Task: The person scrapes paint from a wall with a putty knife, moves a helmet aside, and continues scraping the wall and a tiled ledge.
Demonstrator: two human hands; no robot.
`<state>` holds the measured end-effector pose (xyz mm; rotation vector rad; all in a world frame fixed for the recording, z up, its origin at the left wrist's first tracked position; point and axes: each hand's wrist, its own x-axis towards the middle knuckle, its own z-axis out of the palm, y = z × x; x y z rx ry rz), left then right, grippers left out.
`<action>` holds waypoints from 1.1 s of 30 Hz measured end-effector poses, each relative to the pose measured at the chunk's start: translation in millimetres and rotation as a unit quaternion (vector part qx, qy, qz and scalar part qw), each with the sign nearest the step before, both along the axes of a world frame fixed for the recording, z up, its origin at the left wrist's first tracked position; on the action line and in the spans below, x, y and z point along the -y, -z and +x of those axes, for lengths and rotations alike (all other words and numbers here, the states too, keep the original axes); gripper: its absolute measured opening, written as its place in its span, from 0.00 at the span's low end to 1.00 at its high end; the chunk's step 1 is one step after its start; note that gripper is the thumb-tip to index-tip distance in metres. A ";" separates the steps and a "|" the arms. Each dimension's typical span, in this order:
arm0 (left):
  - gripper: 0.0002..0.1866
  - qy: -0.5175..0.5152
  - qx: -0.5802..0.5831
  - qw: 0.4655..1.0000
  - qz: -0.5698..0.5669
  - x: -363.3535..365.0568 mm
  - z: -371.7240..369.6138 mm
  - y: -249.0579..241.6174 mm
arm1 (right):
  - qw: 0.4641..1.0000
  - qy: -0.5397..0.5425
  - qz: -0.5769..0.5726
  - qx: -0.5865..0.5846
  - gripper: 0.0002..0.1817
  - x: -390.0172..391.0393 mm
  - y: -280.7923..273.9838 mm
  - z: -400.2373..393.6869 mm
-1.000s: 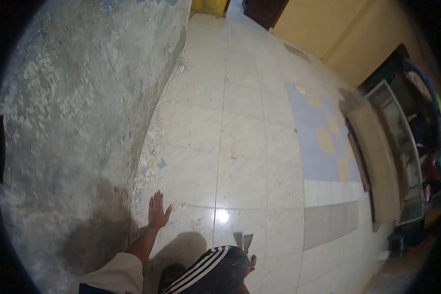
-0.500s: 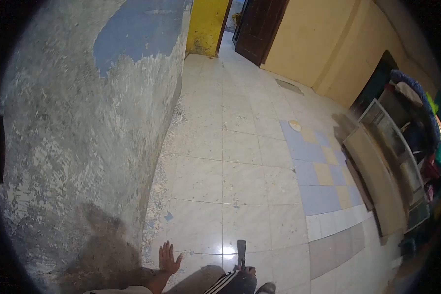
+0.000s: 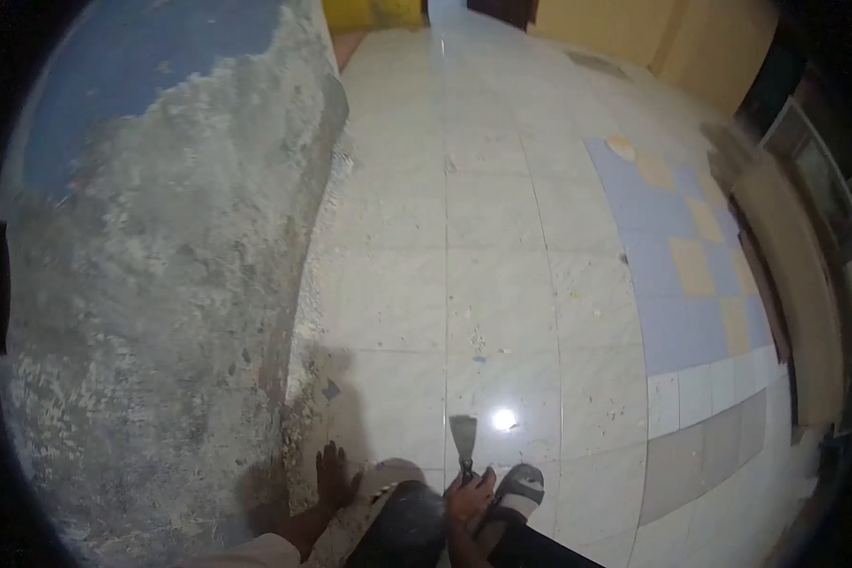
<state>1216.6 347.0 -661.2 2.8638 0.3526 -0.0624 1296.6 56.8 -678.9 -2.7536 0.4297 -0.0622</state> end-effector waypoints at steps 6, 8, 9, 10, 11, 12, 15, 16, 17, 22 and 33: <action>0.35 -0.028 -0.051 0.998 -0.019 11.3 12.6 -1.2 | 0.989 -0.138 -0.032 -0.050 0.29 16.4 -53.4 21.6; 0.32 -0.091 -0.163 0.979 -0.087 19.4 38.8 -53.7 | 0.980 -0.096 0.026 -0.175 0.34 7.0 -79.6 29.9; 0.31 -0.011 -0.302 0.951 -0.061 19.4 46.7 -68.1 | 0.979 -0.072 0.031 -0.188 0.36 0.1 -90.6 35.3; 0.30 0.068 -0.427 0.901 -0.032 15.3 61.9 -78.2 | 0.969 -0.096 0.057 -0.219 0.36 4.2 -95.1 43.8; 0.28 0.071 -0.466 0.879 -0.064 24.1 70.9 -88.8 | 0.957 -0.120 0.087 -0.251 0.37 15.2 -100.4 49.9; 0.27 0.072 -0.506 0.855 -0.093 43.5 73.3 -102.0 | 0.940 -0.144 0.118 -0.285 0.37 26.2 -112.2 51.3; 0.23 0.181 -0.363 0.895 -0.185 119.4 58.8 -139.5 | 0.891 -0.331 0.179 -0.254 0.26 80.2 -173.2 63.7; 0.24 0.241 -0.336 0.890 -0.193 154.8 75.9 -196.2 | 0.871 -0.404 0.129 -0.249 0.24 105.3 -195.4 68.3; 0.30 0.074 -0.415 0.824 -0.379 186.2 92.0 -267.5 | 0.902 -0.304 0.258 -0.166 0.13 114.2 -270.6 88.0; 0.17 0.371 -0.208 0.820 -0.384 305.5 106.6 -478.6 | 0.792 -0.095 0.474 -0.372 0.12 235.8 -430.4 129.6; 0.23 -0.028 -0.154 0.917 -0.366 112.6 255.6 -658.5 | 0.830 -0.074 0.271 -0.482 0.18 406.4 -584.1 237.9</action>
